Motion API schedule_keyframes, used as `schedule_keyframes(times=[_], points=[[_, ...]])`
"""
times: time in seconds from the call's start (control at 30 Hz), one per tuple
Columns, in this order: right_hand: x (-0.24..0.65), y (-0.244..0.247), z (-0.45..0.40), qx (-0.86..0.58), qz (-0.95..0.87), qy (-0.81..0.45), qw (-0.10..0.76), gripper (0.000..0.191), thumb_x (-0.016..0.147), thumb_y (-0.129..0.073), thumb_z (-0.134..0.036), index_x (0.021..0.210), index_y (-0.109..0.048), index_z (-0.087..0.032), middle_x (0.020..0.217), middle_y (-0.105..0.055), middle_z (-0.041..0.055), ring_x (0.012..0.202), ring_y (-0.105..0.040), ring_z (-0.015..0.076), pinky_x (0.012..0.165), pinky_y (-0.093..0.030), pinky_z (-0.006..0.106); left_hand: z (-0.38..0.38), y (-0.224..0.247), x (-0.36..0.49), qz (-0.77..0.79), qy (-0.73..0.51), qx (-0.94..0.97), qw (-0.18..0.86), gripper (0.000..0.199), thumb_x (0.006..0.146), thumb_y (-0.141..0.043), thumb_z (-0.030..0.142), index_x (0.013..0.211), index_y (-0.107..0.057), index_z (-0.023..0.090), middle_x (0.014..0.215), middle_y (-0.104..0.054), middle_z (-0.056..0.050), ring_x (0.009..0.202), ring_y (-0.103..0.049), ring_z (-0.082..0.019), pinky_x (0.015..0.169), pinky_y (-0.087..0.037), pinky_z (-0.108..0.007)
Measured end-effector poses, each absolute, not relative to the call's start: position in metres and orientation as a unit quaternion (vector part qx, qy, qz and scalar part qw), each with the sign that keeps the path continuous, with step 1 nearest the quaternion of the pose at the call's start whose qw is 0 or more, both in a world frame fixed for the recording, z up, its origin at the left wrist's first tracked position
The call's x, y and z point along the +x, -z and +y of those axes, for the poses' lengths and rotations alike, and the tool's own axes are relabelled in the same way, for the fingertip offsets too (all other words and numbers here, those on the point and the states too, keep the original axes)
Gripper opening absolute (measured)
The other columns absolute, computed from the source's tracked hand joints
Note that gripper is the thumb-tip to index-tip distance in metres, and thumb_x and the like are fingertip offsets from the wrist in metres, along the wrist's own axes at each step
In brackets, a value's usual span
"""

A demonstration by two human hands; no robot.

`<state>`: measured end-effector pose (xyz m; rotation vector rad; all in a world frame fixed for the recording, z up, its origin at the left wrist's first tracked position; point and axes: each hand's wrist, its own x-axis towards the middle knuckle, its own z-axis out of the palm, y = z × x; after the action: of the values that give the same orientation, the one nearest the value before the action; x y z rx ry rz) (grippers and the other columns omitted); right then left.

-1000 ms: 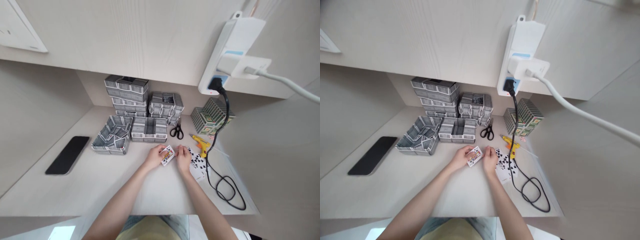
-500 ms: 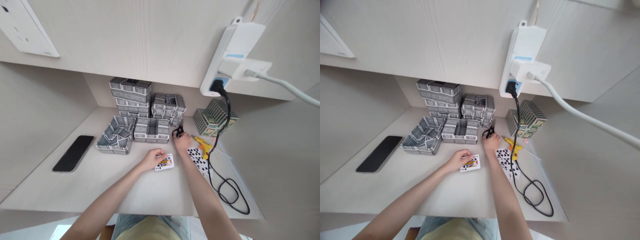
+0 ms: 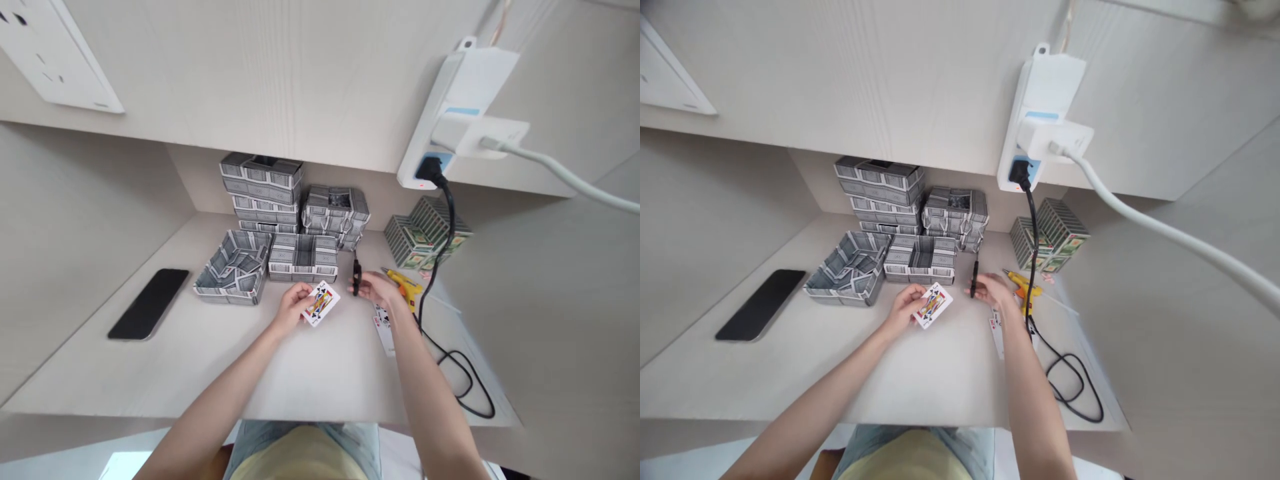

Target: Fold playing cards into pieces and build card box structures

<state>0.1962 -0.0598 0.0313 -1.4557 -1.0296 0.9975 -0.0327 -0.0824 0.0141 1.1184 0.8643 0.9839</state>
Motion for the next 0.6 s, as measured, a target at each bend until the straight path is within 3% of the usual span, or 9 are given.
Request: schedule_keyframes(times=[0.1,0.2,0.3,0.4,0.5,0.6], points=[[0.190,-0.025,-0.085,-0.483,-0.375,-0.596,0.521,0.030,0.062,-0.068,-0.027,0.083,-0.048,-0.018,0.073,-0.065,0.0055,0.060,-0.064,0.0188,0.052,-0.050,0.030,-0.081,-0.018,-0.032,0.355,-0.396,0.473,0.703,0.034,0.061,-0.064,0.033,0.087,-0.048,0.015,0.070,-0.063,0.000,0.049,-0.059,-0.014,0.043,-0.045,-0.024],[0.187,-0.023,-0.103,-0.428,-0.378,-0.598,0.562,0.041,0.059,-0.071,-0.024,0.092,-0.047,-0.020,0.084,-0.064,0.0035,0.073,-0.064,0.0182,0.064,-0.049,0.030,-0.080,-0.021,-0.031,0.346,-0.362,0.475,0.723,0.041,0.060,-0.066,0.031,0.095,-0.051,0.014,0.079,-0.066,-0.005,0.058,-0.064,-0.019,0.049,-0.050,-0.030],[0.186,-0.026,-0.110,-0.415,-0.422,-0.584,0.555,0.047,0.057,-0.072,-0.024,0.098,-0.049,-0.020,0.092,-0.063,0.0051,0.083,-0.061,0.0198,0.069,-0.048,0.032,-0.079,-0.021,-0.030,0.352,-0.352,0.492,0.714,0.039,0.063,-0.064,0.036,0.093,-0.053,0.013,0.070,-0.066,-0.004,0.051,-0.062,-0.017,0.044,-0.048,-0.026],[0.181,-0.030,-0.111,-0.401,-0.424,-0.587,0.560,0.048,0.057,-0.072,-0.024,0.100,-0.051,-0.021,0.089,-0.061,0.0029,0.075,-0.060,0.0163,0.066,-0.047,0.029,-0.079,-0.018,-0.031,0.365,-0.374,0.526,0.671,0.036,0.066,-0.061,0.041,0.088,-0.057,0.012,0.052,-0.060,0.000,0.037,-0.054,-0.011,0.036,-0.040,-0.020],[0.173,-0.032,-0.112,-0.401,-0.416,-0.588,0.565,0.032,0.066,-0.067,-0.028,0.093,-0.055,-0.018,0.071,-0.056,-0.0013,0.056,-0.052,0.0092,0.053,-0.042,0.022,-0.080,-0.018,-0.034,0.385,-0.390,0.576,0.606,0.035,0.072,-0.054,0.039,0.092,-0.062,0.011,0.041,-0.053,0.003,0.029,-0.043,-0.007,0.032,-0.035,-0.018],[0.167,-0.032,-0.115,-0.405,-0.431,-0.594,0.546,0.030,0.069,-0.064,-0.035,0.091,-0.057,-0.015,0.064,-0.052,-0.0018,0.047,-0.044,0.0071,0.045,-0.037,0.021,-0.079,-0.023,-0.038,0.373,-0.440,0.612,0.541,0.033,0.070,-0.057,0.030,0.098,-0.063,0.015,0.074,-0.068,-0.005,0.053,-0.059,-0.012,0.051,-0.048,-0.023]])
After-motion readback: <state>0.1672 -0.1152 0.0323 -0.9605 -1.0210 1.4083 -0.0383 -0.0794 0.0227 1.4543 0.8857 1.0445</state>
